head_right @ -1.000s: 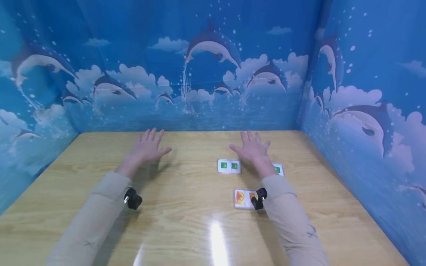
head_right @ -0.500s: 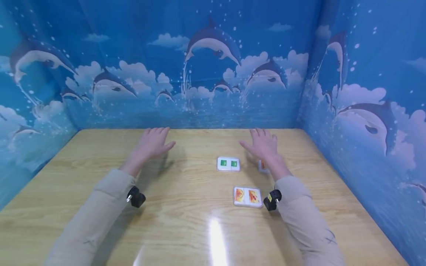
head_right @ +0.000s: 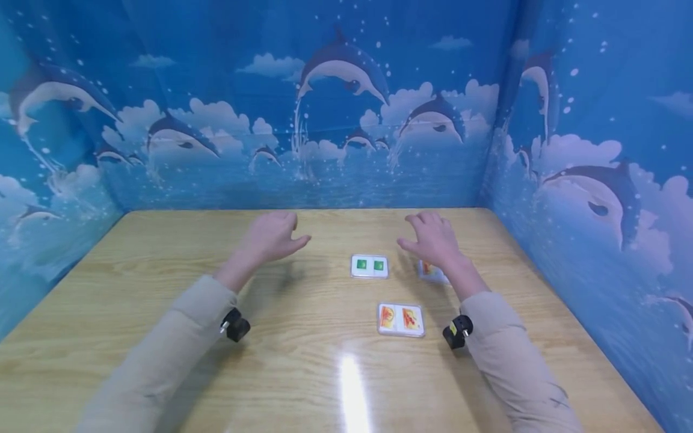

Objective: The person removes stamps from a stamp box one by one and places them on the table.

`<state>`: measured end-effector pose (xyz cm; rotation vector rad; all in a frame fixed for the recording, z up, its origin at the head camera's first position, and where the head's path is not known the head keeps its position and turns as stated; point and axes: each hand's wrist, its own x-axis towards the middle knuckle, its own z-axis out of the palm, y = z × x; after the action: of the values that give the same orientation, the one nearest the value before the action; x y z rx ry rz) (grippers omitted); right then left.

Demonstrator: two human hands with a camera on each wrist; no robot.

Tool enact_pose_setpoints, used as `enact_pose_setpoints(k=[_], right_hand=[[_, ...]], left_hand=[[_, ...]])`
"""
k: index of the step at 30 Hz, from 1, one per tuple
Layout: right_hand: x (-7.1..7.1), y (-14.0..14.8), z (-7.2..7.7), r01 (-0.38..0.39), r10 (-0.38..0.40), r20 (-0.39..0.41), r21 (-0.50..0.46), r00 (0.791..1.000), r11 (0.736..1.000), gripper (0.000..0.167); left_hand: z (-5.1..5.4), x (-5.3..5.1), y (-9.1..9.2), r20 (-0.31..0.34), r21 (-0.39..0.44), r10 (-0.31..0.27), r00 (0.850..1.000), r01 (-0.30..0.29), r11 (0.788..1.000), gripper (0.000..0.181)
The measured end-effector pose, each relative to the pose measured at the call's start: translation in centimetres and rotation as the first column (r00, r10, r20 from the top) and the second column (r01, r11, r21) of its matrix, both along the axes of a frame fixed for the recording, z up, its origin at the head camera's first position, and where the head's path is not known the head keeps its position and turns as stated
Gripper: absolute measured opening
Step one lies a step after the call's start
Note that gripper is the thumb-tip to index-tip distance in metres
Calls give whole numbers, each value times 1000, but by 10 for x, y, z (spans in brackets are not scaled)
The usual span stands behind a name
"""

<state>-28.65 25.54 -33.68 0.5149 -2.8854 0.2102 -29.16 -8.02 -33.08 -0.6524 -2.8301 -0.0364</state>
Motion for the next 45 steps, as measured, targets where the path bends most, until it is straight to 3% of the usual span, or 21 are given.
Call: enact_pose_setpoints(k=[9, 17, 25, 34, 45], right_hand=[[-1, -1, -6, -127, 126, 44, 11, 991, 992, 63], [-2, -5, -11, -199, 198, 45, 13, 979, 980, 65], [1, -16, -14, -204, 200, 79, 42, 977, 978, 73], [2, -29, -17, -204, 187, 151, 107, 971, 973, 82], [2, -42, -24, -227, 180, 265, 160, 947, 961, 74]], left_hand=[[-12, 4, 46, 97, -85, -7, 995, 15, 996, 57], [-22, 6, 72, 79, -168, -52, 995, 65, 984, 70], [-32, 3, 85, 76, -212, -78, 994, 93, 973, 79], [-42, 0, 94, 181, -232, -92, 979, 134, 964, 83], [-49, -5, 99, 217, -231, -106, 970, 157, 960, 79]])
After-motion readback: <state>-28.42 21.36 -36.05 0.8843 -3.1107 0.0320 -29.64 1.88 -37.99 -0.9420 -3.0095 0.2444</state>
